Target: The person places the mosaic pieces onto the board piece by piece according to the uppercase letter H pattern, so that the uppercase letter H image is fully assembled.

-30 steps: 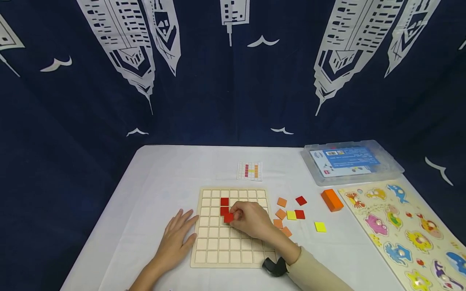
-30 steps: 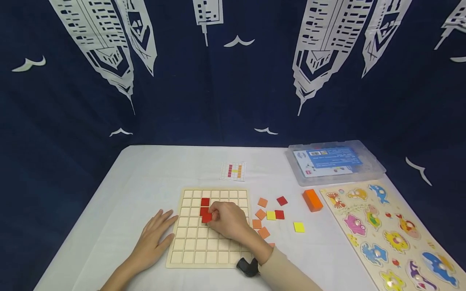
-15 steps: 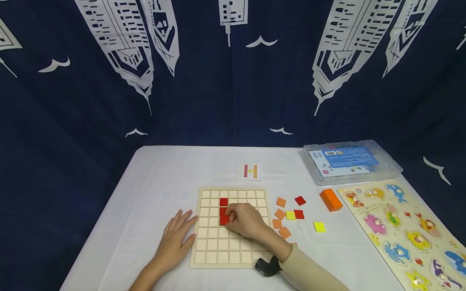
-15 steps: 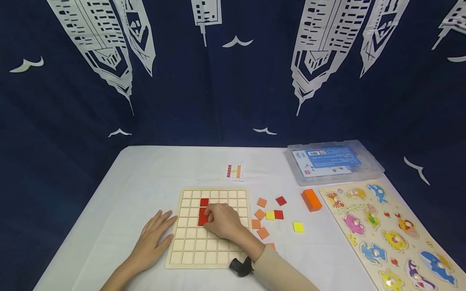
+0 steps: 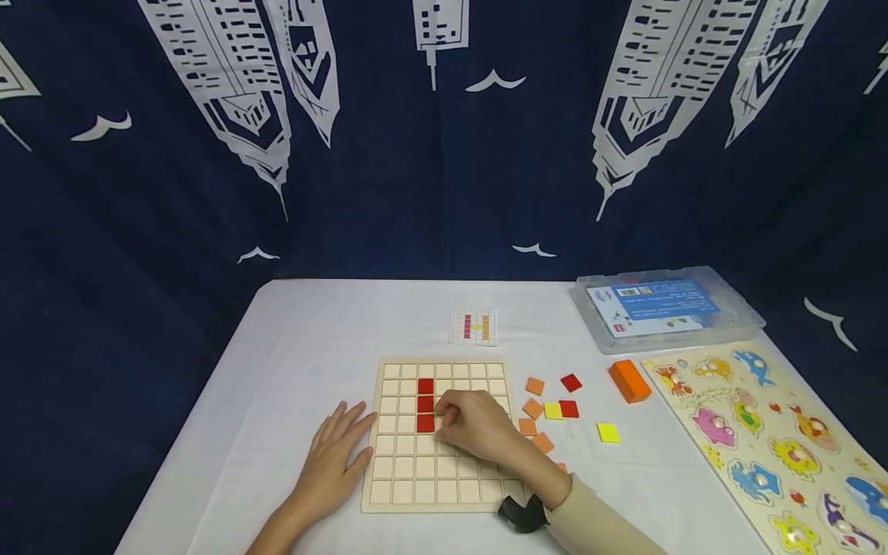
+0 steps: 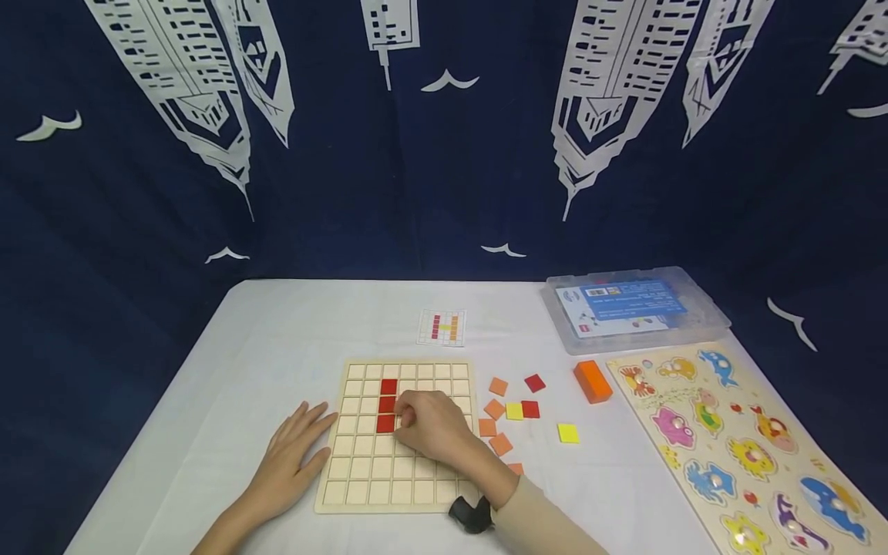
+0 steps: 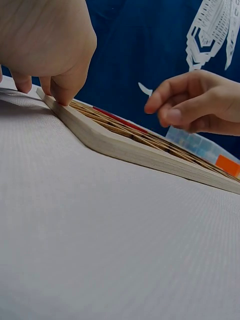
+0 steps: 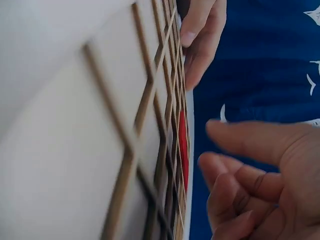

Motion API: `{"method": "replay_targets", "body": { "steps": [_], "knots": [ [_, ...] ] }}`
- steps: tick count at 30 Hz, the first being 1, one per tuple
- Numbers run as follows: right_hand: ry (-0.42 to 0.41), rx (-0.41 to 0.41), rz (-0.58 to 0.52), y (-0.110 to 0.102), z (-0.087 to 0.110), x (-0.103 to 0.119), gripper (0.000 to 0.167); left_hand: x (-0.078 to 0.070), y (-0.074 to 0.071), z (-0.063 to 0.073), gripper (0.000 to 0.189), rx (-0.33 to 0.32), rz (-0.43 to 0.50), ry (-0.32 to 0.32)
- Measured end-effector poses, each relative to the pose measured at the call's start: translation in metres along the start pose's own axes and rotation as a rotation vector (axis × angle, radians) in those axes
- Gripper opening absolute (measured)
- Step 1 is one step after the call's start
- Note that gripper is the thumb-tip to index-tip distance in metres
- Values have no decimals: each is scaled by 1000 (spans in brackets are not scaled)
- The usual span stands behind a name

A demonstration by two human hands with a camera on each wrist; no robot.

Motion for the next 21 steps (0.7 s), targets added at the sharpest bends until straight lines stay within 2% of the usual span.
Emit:
{"method": "replay_targets", "body": {
  "steps": [6,13,21],
  "knots": [
    [13,-39,-16,-23,19,-9,20,1,0,0,48,-7,-3,2],
    [58,-135,-57,-53,48,-35,24,0,-1,1,48,-12,0,5],
    [161,-222,26,-85,82,-73,26,-1,0,1,48,-19,0,16]
  ]
}}
Point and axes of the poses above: each hand's wrist, its own z-axis away from the middle knuckle, its own y-axis out of the palm, x = y × z, the point moved 1 cm from there along -z, towards the middle knuckle, and after that the axes turned 11 degrees about -y, right-handed, at the moved point
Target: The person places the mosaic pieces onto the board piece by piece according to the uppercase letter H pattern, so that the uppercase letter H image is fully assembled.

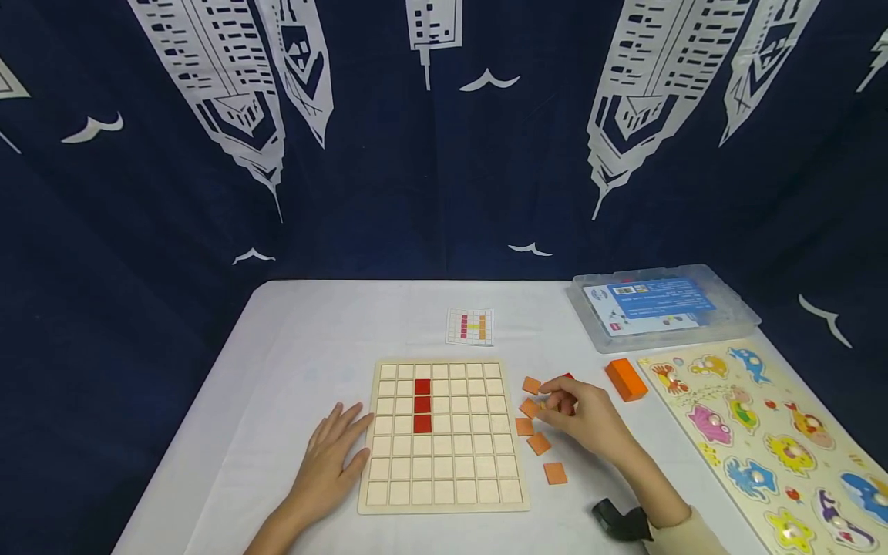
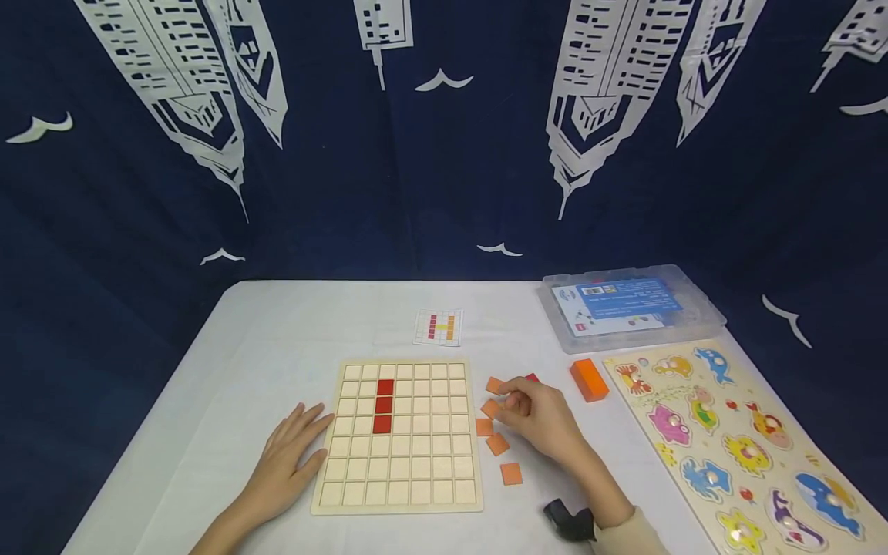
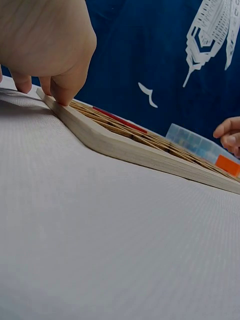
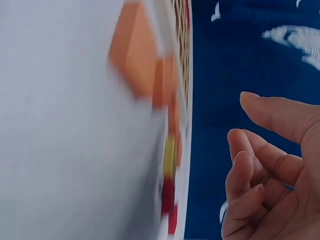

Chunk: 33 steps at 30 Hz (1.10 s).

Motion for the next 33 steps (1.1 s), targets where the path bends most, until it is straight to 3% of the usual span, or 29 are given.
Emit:
{"method": "replay_targets", "body": {
  "steps": [10,33],
  "knots": [
    [114,-27,54,-23,10,-32,25,2,2,0,48,-8,-1,2],
    [142,-12,45,-12,14,-47,27,3,3,0,48,-25,-2,19]
  ]
}}
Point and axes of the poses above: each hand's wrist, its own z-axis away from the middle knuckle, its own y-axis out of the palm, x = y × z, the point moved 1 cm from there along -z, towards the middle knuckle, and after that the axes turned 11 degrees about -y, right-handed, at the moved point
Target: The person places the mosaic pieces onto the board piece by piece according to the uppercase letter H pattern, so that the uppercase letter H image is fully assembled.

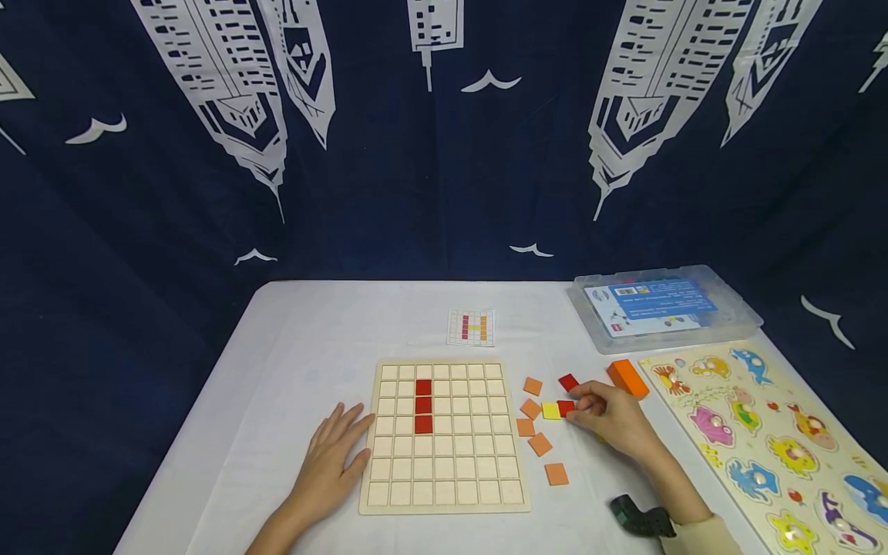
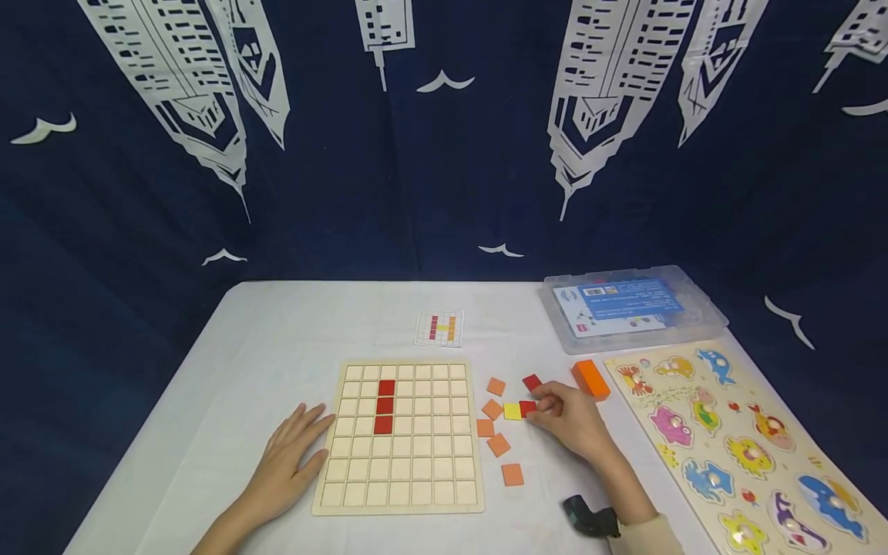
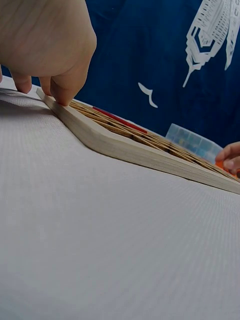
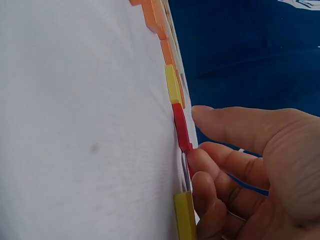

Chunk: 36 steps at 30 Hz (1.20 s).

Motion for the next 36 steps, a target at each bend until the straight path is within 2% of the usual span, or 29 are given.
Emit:
{"method": "replay_targets", "body": {
  "steps": [15,22,30,36],
  "knots": [
    [16,2,13,4,0,-3,26,-1,-1,-1,49,42,1,-32],
    [25,4,23,5,0,-2,25,-2,-2,-1,48,29,3,-15],
    [-11,-6,38,6,0,-6,22,1,0,-2,49,43,-2,-38],
    [0,-19,45,5,0,-5,23,1,1,-1,48,43,2,-40]
  ]
}}
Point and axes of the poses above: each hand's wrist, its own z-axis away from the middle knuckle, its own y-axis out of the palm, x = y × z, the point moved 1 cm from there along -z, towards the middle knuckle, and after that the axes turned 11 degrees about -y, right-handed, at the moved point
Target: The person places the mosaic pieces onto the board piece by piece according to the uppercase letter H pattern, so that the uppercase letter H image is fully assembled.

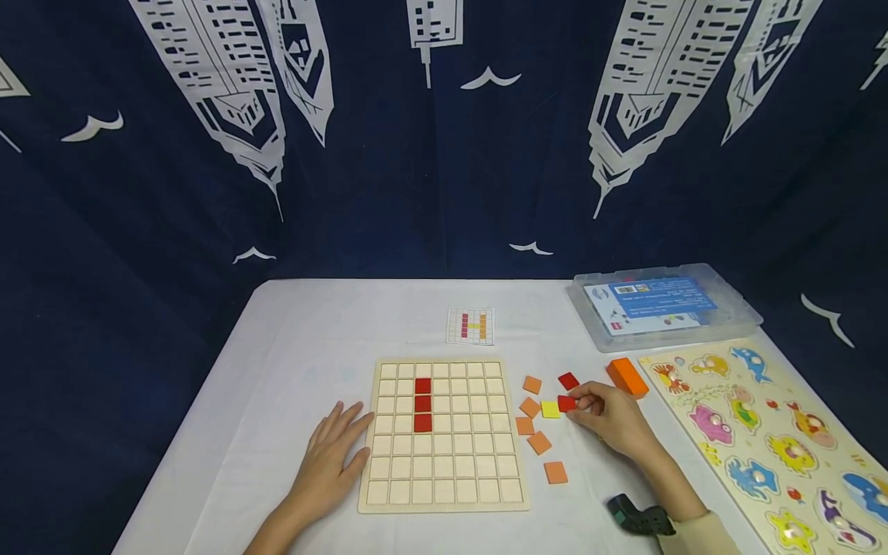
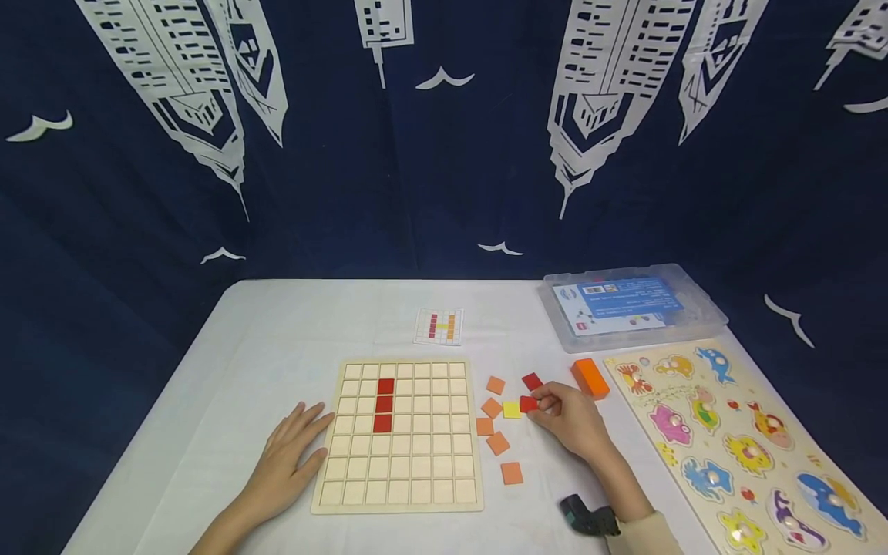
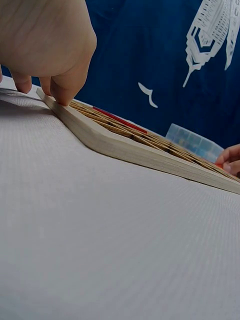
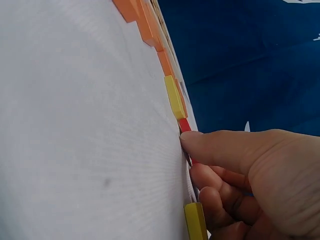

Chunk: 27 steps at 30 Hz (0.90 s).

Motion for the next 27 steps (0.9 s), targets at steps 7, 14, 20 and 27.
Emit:
{"method": "replay_targets", "body": {
  "steps": [7,14,20,27],
  "knots": [
    [0,-5,3,-4,-2,16,24,1,1,0,48,-13,1,18],
    [-42,17,-33,3,-10,39,22,1,0,0,48,-33,0,37],
    [-109,54,-114,22,-17,68,19,0,1,0,48,-39,-2,38],
    [-189,107,-193,53,-25,107,17,-1,-1,1,48,-33,1,34]
  ]
}}
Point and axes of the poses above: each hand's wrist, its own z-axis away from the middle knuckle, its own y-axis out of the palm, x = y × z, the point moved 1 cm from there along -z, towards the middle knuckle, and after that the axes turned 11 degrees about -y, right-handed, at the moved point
